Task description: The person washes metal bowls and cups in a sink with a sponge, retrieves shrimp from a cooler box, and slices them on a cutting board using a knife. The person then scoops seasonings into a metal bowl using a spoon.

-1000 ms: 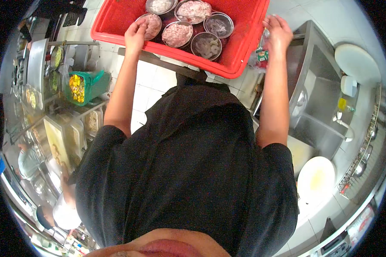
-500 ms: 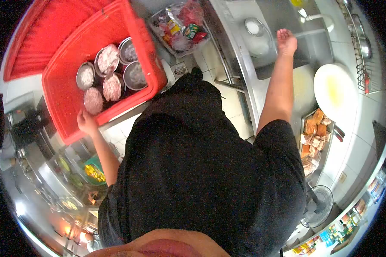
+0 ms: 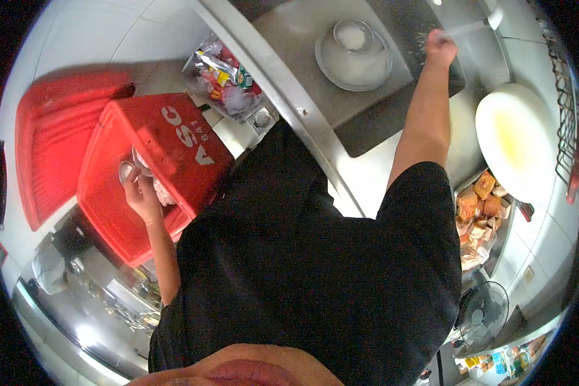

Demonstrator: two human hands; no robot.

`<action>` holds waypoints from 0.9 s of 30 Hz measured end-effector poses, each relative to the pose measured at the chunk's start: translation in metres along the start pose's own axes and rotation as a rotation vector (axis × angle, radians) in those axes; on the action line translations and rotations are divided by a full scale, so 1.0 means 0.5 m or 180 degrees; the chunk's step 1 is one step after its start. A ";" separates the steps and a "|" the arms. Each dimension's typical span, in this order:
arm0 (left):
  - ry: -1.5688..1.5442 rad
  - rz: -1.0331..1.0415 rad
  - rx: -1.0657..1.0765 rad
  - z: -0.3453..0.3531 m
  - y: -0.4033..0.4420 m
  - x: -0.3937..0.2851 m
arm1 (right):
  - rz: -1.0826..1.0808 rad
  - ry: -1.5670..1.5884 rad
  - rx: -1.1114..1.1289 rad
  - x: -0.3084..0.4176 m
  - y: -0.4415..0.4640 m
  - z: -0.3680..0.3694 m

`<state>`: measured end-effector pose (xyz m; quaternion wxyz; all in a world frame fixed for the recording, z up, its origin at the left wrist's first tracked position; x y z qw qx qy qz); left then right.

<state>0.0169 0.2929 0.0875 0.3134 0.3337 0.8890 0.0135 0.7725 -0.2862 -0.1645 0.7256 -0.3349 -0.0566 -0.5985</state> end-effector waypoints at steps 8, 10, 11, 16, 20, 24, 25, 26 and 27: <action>-0.0478 0.0541 0.0624 0.229 0.118 -0.208 | 0.0427 -0.0630 0.0537 -0.043 -0.055 0.017; -0.0764 0.0673 0.0819 0.301 0.139 -0.265 | 0.0671 -0.0446 0.0418 -0.045 -0.044 -0.019; -0.0762 0.0857 0.0902 0.340 0.149 -0.285 | 0.0791 -0.0355 0.0371 -0.043 -0.039 -0.033; -0.1336 0.0916 0.1452 0.518 0.167 -0.395 | 0.0268 -0.1697 0.0178 -0.017 -0.161 0.078; -0.1317 0.1637 0.1543 0.634 0.184 -0.473 | 0.0368 -0.3421 -0.0062 -0.040 -0.158 0.136; -0.1772 0.1489 0.1855 0.680 0.199 -0.557 | -0.0976 -0.4610 0.0116 -0.081 -0.171 0.387; -0.1776 0.1495 0.1909 0.695 0.196 -0.559 | -0.1519 -0.4915 0.0253 -0.082 -0.180 0.466; -0.1773 0.1499 0.1977 0.710 0.196 -0.559 | -0.1687 -0.4976 0.0363 -0.088 -0.179 0.539; -0.1784 0.1513 0.2038 0.727 0.208 -0.567 | -0.1876 -0.5040 0.0470 -0.086 -0.173 0.622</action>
Point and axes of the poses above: each hand's wrist, its own y-axis towards the middle knuckle, its own z-axis out of the palm, x = y × z, the point moved 8 cm from there along y, towards the middle knuckle, and after that the axes turned 5 degrees about z, right-handed, at the moved point
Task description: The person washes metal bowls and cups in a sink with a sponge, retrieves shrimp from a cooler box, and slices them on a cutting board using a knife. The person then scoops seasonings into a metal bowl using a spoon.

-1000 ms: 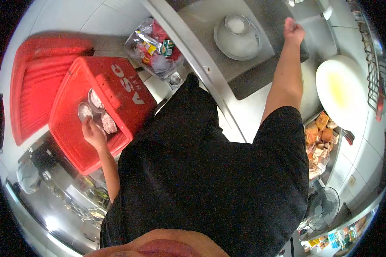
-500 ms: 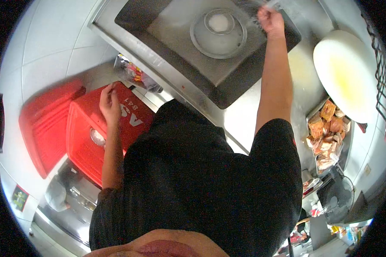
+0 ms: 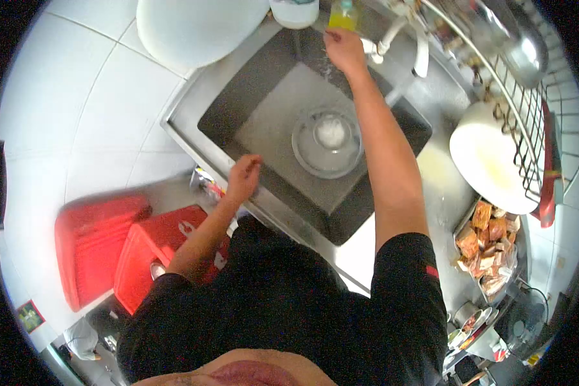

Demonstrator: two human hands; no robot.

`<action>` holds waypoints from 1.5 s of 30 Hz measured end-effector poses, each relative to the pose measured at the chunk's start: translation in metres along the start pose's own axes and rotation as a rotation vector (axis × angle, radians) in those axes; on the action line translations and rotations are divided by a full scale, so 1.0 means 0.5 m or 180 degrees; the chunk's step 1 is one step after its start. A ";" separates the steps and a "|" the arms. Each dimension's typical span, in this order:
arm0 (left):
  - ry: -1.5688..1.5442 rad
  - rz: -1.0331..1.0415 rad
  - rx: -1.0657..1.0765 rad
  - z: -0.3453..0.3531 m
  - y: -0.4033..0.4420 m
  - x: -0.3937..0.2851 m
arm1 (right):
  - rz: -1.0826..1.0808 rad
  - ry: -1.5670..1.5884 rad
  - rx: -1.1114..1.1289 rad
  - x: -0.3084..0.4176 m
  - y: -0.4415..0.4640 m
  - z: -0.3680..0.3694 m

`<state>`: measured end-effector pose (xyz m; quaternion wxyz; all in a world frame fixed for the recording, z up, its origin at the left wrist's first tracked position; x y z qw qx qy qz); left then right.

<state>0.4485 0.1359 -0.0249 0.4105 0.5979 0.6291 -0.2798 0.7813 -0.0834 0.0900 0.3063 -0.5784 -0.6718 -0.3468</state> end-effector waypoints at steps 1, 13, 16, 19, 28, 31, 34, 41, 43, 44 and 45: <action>-0.0127 0.0011 0.0053 0.006 0.020 0.002 | -0.0185 -0.0095 -0.0018 0.059 0.039 0.003; -0.0929 -0.0461 0.0718 0.035 0.119 0.125 | -0.0364 -0.2293 0.0913 -0.135 0.597 0.389; -0.0742 -0.0414 0.0947 0.047 0.133 0.136 | -0.0097 -0.2567 0.0692 -0.161 0.596 0.378; -0.0672 -0.0379 0.1095 0.080 0.139 0.165 | 0.0061 -0.2814 0.0343 -0.080 0.571 0.311; -0.0195 -0.0978 0.1867 0.184 0.211 0.260 | 0.0689 0.2077 -0.0686 -0.097 0.138 0.067; -0.0216 -0.0834 0.1796 0.275 0.222 0.313 | 0.1568 0.2071 -0.0591 -0.220 -0.145 0.046; -0.0151 -0.0939 0.1859 0.346 0.243 0.326 | 0.2221 0.2545 -0.0763 -0.383 -0.407 0.032; 0.0349 -0.1524 0.1492 0.552 0.209 0.461 | 0.3190 0.3041 -0.0821 -0.549 -0.685 0.012; 0.0371 -0.1748 0.1293 0.574 0.203 0.469 | 0.3092 0.3009 -0.0903 -0.480 -0.627 0.004; 0.0342 -0.1739 0.1142 0.573 0.195 0.459 | 0.3173 0.3045 -0.0903 -0.490 -0.616 0.004; 0.0312 -0.1739 0.0979 0.575 0.195 0.450 | 0.3255 0.3078 -0.0886 -0.499 -0.605 0.005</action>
Point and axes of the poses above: each hand's wrist, its own y-axis towards the middle knuckle, its own z-axis out of the palm, x = y × z, the point moved 8 cm from there along y, towards the middle knuckle, and after that the axes turned 5 degrees about z, right-handed, at the moved point
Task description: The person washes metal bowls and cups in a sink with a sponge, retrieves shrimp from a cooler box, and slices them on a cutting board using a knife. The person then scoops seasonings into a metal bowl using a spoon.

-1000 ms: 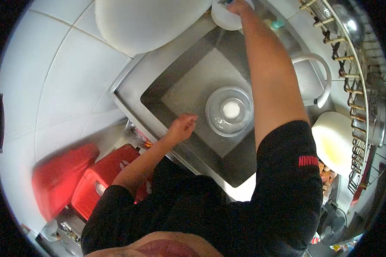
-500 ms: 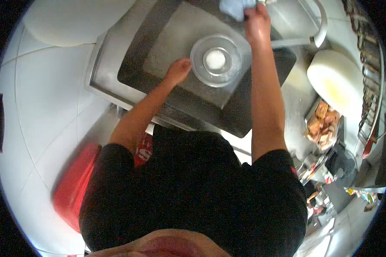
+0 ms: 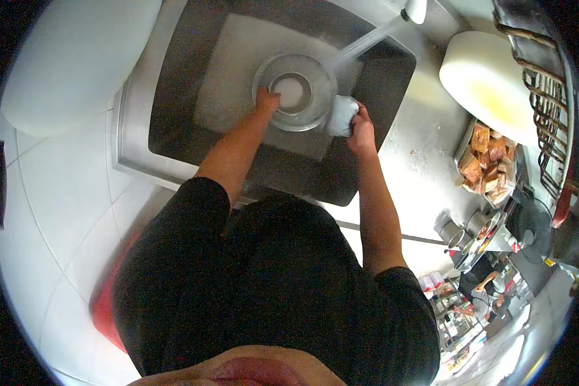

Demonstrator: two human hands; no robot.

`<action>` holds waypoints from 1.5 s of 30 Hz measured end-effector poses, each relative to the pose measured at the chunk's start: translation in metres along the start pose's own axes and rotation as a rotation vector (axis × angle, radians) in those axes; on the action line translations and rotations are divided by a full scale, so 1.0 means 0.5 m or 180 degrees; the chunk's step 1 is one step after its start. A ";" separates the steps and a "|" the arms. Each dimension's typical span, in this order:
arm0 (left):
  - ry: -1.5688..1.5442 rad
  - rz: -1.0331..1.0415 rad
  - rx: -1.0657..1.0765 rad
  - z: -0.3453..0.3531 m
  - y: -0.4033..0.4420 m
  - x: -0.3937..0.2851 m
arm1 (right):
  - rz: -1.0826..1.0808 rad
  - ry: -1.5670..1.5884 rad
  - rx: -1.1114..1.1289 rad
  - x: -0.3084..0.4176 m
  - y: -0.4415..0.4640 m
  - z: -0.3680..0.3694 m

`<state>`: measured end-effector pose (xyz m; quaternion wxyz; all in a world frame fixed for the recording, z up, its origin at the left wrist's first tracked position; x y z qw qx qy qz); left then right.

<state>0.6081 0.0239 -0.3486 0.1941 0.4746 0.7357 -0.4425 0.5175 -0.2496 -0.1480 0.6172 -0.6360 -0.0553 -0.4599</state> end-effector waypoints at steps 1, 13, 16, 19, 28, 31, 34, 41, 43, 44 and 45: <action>0.0136 0.0084 0.0171 0.016 0.009 -0.017 | 0.0098 0.0204 0.0116 0.002 0.013 0.009; 0.0252 0.0759 0.0373 0.076 -0.030 -0.267 | 0.0153 -0.0599 0.0338 0.052 0.193 0.091; -0.0088 0.0638 0.0436 0.046 -0.066 -0.335 | -0.0656 -0.2007 0.0092 0.064 0.269 0.101; -0.0579 0.0592 0.0468 0.049 -0.073 -0.365 | -0.2378 -0.3612 -0.0473 0.102 0.207 0.134; -0.1441 0.0804 0.1000 0.041 -0.102 -0.423 | -0.2060 -0.3356 -0.0421 0.080 0.248 0.145; -0.0857 0.0733 0.1014 0.001 -0.143 -0.463 | -0.2297 -0.3314 0.0054 0.103 0.233 0.122; -0.1106 0.0966 0.1156 0.015 -0.141 -0.465 | -0.1781 -0.2656 -0.0770 0.125 0.219 0.090; -0.1211 0.0898 0.1126 0.000 -0.154 -0.463 | -0.2411 -0.2197 -0.0933 0.129 0.209 0.090; -0.1099 0.0930 0.1018 -0.005 -0.128 -0.450 | -0.2178 -0.2919 -0.0325 0.102 0.209 0.151; -0.1051 0.0952 0.0971 -0.004 -0.120 -0.447 | -0.2047 -0.3274 -0.0024 0.091 0.199 0.173; -0.1025 0.0905 0.1014 -0.006 -0.148 -0.465 | -0.1935 -0.3338 0.0426 0.092 0.179 0.179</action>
Point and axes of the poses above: each hand's wrist, its own y-axis towards the middle knuckle, its own z-axis out of the palm, x = y × z, the point moved 8 cm from there along y, towards the middle knuckle, and after that the axes turned 5 degrees about z, right-handed, at the moved point
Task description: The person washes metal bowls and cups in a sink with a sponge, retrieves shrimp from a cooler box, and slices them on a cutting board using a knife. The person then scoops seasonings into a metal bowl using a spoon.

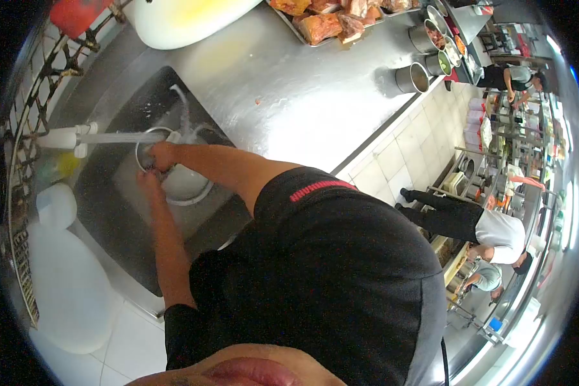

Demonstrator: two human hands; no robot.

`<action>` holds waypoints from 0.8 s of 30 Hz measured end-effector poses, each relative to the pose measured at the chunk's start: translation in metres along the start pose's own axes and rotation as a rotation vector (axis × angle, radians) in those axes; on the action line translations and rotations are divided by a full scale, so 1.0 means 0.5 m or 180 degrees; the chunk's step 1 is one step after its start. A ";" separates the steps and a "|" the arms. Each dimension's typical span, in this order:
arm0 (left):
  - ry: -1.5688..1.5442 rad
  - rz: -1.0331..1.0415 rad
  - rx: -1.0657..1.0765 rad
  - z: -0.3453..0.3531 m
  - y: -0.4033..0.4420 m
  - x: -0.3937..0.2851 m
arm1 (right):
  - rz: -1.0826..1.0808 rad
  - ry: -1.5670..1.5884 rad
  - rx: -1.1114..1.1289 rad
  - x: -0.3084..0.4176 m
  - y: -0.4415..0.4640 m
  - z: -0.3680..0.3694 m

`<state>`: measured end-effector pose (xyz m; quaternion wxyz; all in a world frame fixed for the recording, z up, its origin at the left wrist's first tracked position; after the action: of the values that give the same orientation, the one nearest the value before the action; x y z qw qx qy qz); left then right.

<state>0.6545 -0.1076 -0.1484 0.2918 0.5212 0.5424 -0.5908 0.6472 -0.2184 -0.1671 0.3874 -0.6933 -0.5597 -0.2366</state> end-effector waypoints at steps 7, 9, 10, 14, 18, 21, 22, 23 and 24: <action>0.0351 -0.0006 -0.0068 -0.025 -0.002 -0.005 | 0.0242 0.0007 -0.0047 -0.005 -0.007 -0.009; 0.0469 0.0038 0.0035 -0.032 -0.003 -0.009 | 0.0178 -0.0503 0.0697 0.001 -0.032 -0.017; 0.0322 0.0064 0.0161 -0.032 -0.007 0.004 | 0.0128 -0.0937 0.1159 -0.016 -0.018 0.006; -0.0243 -0.0029 0.0083 -0.014 0.002 0.030 | 0.0918 -0.0068 -0.0180 -0.055 0.033 -0.012; 0.0909 0.0187 0.0003 -0.082 0.047 0.063 | -0.0695 -0.0551 0.0310 -0.001 0.008 0.031; 0.1042 0.0552 -0.0259 -0.076 0.057 0.092 | 0.0426 -0.0573 -0.0688 0.010 0.006 -0.061; 0.0774 0.0331 -0.0325 -0.071 0.048 0.076 | 0.0501 -0.0144 -0.1651 -0.009 0.001 -0.068; 0.0489 0.0123 -0.0363 -0.048 0.034 0.028 | 0.0117 0.0006 -0.1329 -0.001 0.006 -0.043; 0.0205 -0.0093 -0.0394 -0.042 0.023 0.006 | -0.0254 0.0155 -0.1000 0.014 0.005 -0.017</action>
<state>0.6706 -0.0899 -0.1524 0.2971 0.5129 0.5946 -0.5433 0.6523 -0.2212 -0.1573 0.2781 -0.7166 -0.5333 -0.3531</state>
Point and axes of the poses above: each hand's wrist, its own y-axis towards the middle knuckle, its own z-axis out of the palm, x = y × z, the point moved 8 cm from there along y, towards the middle knuckle, and after that the axes turned 5 degrees about z, right-handed, at the moved point
